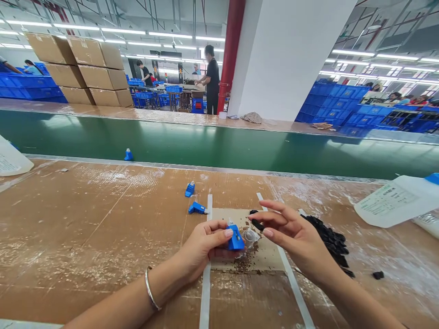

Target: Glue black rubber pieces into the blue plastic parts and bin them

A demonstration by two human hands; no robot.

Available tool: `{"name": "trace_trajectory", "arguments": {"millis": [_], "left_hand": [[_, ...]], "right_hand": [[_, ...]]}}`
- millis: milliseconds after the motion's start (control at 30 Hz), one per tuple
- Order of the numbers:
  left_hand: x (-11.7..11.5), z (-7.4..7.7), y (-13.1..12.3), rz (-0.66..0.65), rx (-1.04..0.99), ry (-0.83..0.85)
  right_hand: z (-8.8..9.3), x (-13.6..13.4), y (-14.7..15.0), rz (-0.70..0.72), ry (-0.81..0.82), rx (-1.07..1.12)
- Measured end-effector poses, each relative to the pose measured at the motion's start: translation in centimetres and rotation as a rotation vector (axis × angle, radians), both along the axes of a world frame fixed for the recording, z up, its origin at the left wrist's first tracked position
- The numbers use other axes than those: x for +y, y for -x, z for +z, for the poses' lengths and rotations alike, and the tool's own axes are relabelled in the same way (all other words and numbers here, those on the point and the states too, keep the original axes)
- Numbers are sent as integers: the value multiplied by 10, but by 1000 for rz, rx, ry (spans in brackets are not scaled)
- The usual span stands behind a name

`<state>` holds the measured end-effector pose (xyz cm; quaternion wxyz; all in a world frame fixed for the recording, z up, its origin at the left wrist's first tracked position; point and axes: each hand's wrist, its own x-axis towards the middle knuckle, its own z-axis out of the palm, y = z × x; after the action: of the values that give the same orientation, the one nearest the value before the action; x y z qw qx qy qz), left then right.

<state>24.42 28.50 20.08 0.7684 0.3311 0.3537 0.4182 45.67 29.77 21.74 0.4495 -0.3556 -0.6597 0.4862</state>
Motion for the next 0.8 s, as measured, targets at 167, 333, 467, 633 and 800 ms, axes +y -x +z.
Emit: {"name": "trace_trajectory", "arguments": {"millis": [167,333,467,633,800], "left_hand": [[-4,-2,-2,-36,-39,27],[-5,0,-2,-37,-56,41],[-6,1,-1,-21,-40,39],[-5,0,-1,-5,-40,-2],[-5,0,-1,2,-38,-1]], "right_hand": [[-7,-3,14,91,125,168],[-8,-9,16,47,20,-12],[-8,-12,14,-24,-191,-293],[-4,-12,14,-11,-450,-436],[0,-10,14,8,-548,-513]]}}
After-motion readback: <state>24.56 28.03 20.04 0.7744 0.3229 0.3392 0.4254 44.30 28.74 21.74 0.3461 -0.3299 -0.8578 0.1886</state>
